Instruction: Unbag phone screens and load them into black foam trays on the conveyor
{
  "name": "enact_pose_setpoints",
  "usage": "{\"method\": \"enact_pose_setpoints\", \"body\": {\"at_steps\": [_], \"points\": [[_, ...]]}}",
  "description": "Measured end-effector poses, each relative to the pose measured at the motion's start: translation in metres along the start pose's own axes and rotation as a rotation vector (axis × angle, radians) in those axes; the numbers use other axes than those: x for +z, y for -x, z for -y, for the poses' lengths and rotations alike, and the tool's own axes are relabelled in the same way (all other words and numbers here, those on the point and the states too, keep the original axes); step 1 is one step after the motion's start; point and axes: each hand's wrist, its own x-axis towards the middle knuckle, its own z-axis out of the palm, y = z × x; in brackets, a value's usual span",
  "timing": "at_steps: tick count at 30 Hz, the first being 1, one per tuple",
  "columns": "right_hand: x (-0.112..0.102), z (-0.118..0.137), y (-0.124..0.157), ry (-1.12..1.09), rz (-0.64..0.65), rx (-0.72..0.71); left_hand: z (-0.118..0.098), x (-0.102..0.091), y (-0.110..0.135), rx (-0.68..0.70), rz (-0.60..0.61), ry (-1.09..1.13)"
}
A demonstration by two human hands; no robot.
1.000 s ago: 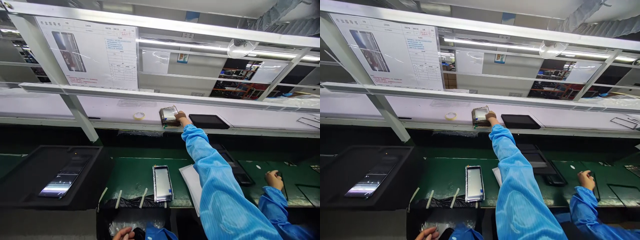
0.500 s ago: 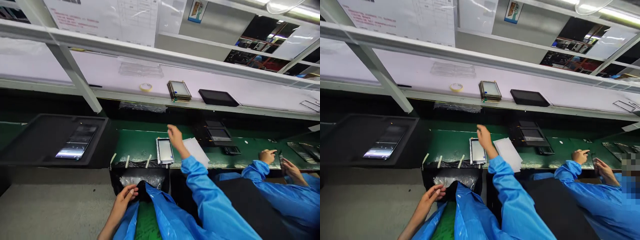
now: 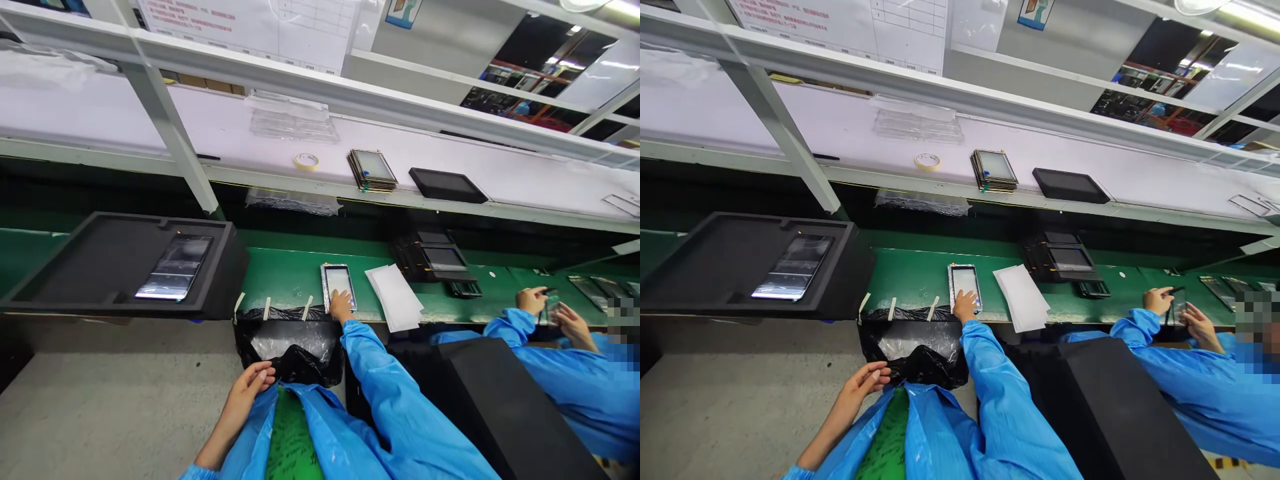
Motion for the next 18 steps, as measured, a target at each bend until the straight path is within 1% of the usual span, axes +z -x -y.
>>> {"method": "enact_pose_setpoints", "body": {"at_steps": [6, 10, 13, 15, 18], "points": [[-0.003, 0.012, -0.001, 0.002, 0.019, 0.062, 0.004, -0.015, 0.001, 0.009, -0.012, 0.021], [-0.005, 0.025, 0.004, -0.004, -0.002, 0.076, 0.008, -0.021, 0.000, 0.028, -0.007, 0.035], [-0.014, 0.029, 0.010, -0.033, -0.035, 0.058, 0.009, -0.024, 0.001, 0.040, -0.027, 0.041], [-0.027, 0.021, 0.014, -0.068, -0.064, 0.020, 0.008, -0.024, 0.002, 0.037, -0.047, 0.044], [-0.056, -0.008, 0.021, -0.127, -0.119, -0.036, 0.007, -0.023, 0.000, 0.030, -0.045, 0.052]]}}
